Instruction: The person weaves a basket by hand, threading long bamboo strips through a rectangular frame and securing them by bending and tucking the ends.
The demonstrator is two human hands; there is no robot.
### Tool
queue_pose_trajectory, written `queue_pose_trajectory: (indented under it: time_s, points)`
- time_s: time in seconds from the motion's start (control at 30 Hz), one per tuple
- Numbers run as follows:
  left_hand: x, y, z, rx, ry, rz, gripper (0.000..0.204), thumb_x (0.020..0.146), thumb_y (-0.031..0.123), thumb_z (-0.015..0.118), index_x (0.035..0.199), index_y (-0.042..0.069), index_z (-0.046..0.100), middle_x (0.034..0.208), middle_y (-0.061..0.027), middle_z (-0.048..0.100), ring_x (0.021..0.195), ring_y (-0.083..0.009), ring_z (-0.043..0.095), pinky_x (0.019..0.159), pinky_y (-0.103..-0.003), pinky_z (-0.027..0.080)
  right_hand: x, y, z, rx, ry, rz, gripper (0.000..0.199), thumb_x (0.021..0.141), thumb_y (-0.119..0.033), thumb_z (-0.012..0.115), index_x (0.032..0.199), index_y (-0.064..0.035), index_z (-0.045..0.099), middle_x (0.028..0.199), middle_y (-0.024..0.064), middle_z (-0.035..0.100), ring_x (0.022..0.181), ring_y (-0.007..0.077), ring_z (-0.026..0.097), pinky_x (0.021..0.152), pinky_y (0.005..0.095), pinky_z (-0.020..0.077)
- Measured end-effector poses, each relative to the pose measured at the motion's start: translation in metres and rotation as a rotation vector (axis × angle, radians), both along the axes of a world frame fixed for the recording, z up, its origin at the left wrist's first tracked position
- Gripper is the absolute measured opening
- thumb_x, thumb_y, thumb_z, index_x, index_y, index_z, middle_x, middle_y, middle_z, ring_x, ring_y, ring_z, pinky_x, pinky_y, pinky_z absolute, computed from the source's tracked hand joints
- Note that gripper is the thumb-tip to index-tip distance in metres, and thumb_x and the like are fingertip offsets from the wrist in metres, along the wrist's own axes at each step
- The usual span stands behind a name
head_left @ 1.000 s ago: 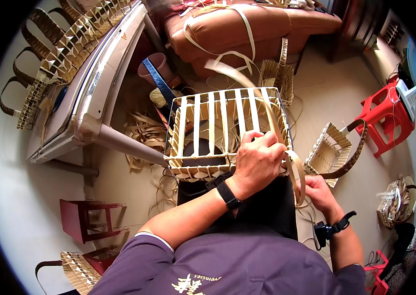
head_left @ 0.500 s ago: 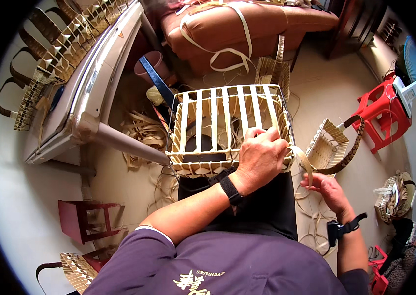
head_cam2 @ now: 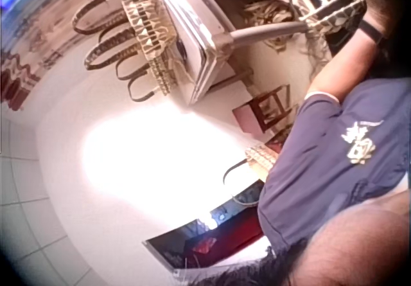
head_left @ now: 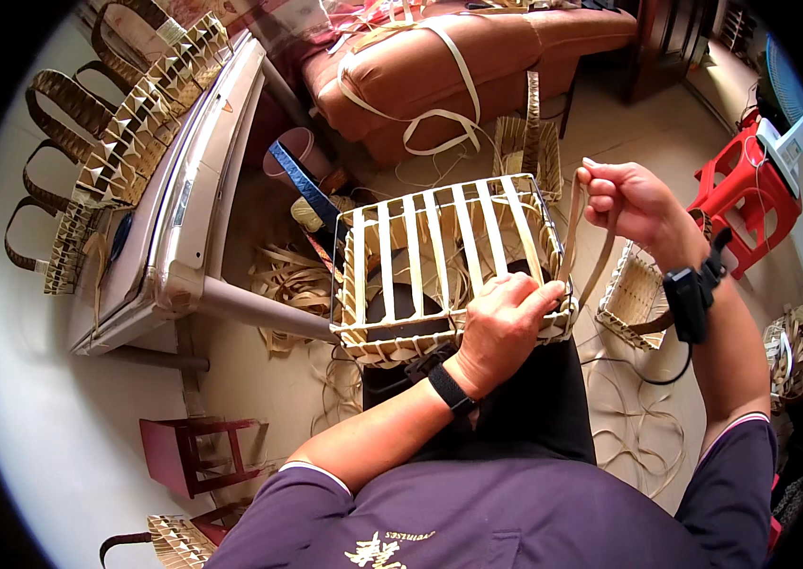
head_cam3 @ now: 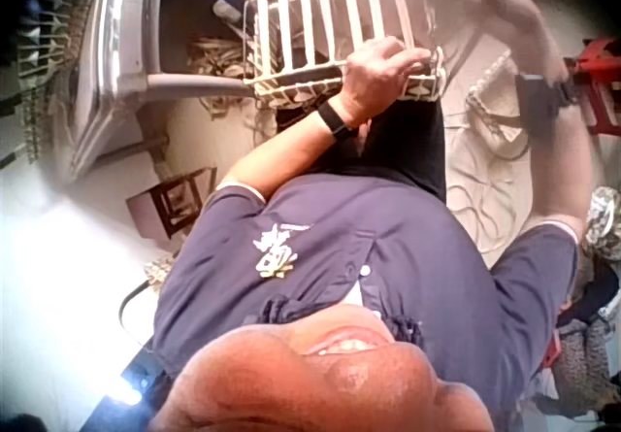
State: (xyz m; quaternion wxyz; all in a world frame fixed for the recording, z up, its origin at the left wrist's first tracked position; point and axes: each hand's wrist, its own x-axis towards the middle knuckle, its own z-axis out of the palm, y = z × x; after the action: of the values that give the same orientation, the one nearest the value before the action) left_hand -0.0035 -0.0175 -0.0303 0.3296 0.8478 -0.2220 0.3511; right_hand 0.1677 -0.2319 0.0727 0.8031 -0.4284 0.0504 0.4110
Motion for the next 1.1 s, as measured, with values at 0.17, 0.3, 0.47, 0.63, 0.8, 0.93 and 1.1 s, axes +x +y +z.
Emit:
queue_pose_trajectory:
  time_s: [0.17, 0.3, 0.47, 0.63, 0.8, 0.93, 1.1]
  points:
    - [0.0, -0.004, 0.002, 0.006, 0.043, -0.011, 0.018, 0.092, 0.01, 0.082, 0.11, 0.015, 0.081, 0.087, -0.0042, 0.068, 0.079, -0.0264, 0.07, 0.07, -0.04, 0.057, 0.031, 0.004, -0.027, -0.052, 0.032, -0.039, 0.024, 0.118, -0.029, 0.059, 0.106, -0.0092, 0.066, 0.065, -0.0097, 0.057, 0.061, 0.0074, 0.057, 0.078, 0.033, 0.0582]
    - [-0.004, -0.005, 0.011, 0.019, 0.126, 0.019, 0.012, 0.093, 0.011, 0.082, 0.105, 0.014, 0.081, 0.088, -0.0041, 0.068, 0.081, -0.0274, 0.07, 0.071, -0.041, 0.056, 0.035, 0.01, -0.041, -0.125, -0.018, -0.096, 0.028, 0.116, -0.033, 0.064, 0.099, -0.0105, 0.068, 0.067, -0.0079, 0.061, 0.061, 0.0091, 0.06, 0.076, 0.0326, 0.0585]
    - [-0.007, -0.013, 0.023, -0.054, 0.299, 0.012, 0.004, 0.096, 0.017, 0.08, 0.097, 0.013, 0.08, 0.093, -0.0047, 0.067, 0.085, -0.0302, 0.068, 0.076, -0.044, 0.053, 0.026, -0.004, -0.052, -0.419, -0.459, -0.169, 0.036, 0.112, -0.04, 0.071, 0.096, -0.0078, 0.073, 0.072, 0.001, 0.068, 0.066, 0.0143, 0.067, 0.077, 0.0329, 0.059]
    - [-0.005, -0.004, 0.024, 0.057, 0.348, 0.061, 0.011, 0.099, 0.021, 0.078, 0.094, 0.012, 0.079, 0.099, -0.0067, 0.065, 0.087, -0.0325, 0.065, 0.077, -0.046, 0.051, -0.054, 0.003, -0.048, -0.973, -1.37, -0.516, 0.033, 0.101, -0.021, 0.077, 0.128, -0.0049, 0.07, 0.117, 0.011, 0.076, 0.11, 0.0262, 0.073, 0.094, 0.039, 0.0554]
    - [0.0, -0.011, 0.031, 0.034, 0.501, 0.005, 0.013, 0.1, 0.018, 0.074, 0.091, 0.008, 0.076, 0.1, -0.0104, 0.065, 0.089, -0.0369, 0.067, 0.08, -0.049, 0.053, -0.141, -0.014, -0.083, -0.779, -1.266, -0.336, 0.008, 0.093, 0.002, 0.077, 0.101, -0.0002, 0.077, 0.085, 0.0063, 0.065, 0.074, 0.0146, 0.062, 0.071, 0.0302, 0.0512]
    - [0.002, -0.007, 0.027, 0.061, 0.544, 0.019, 0.016, 0.101, 0.019, 0.071, 0.091, 0.007, 0.076, 0.101, -0.012, 0.066, 0.09, -0.0385, 0.067, 0.081, -0.051, 0.053, -0.17, 0.006, -0.104, -0.748, -1.233, -0.359, 0.025, 0.088, 0.002, 0.083, 0.112, -0.0025, 0.077, 0.085, 0.0038, 0.064, 0.073, 0.012, 0.061, 0.069, 0.0282, 0.0508]
    - [0.006, -0.009, 0.017, 0.039, 0.473, 0.042, 0.015, 0.099, 0.018, 0.07, 0.091, 0.006, 0.077, 0.102, -0.0137, 0.067, 0.09, -0.0409, 0.067, 0.082, -0.053, 0.054, -0.175, 0.025, -0.13, -0.656, -1.054, -0.496, 0.029, 0.093, 0.003, 0.081, 0.121, -0.0013, 0.076, 0.09, 0.0003, 0.068, 0.077, 0.0073, 0.062, 0.073, 0.0255, 0.0512]
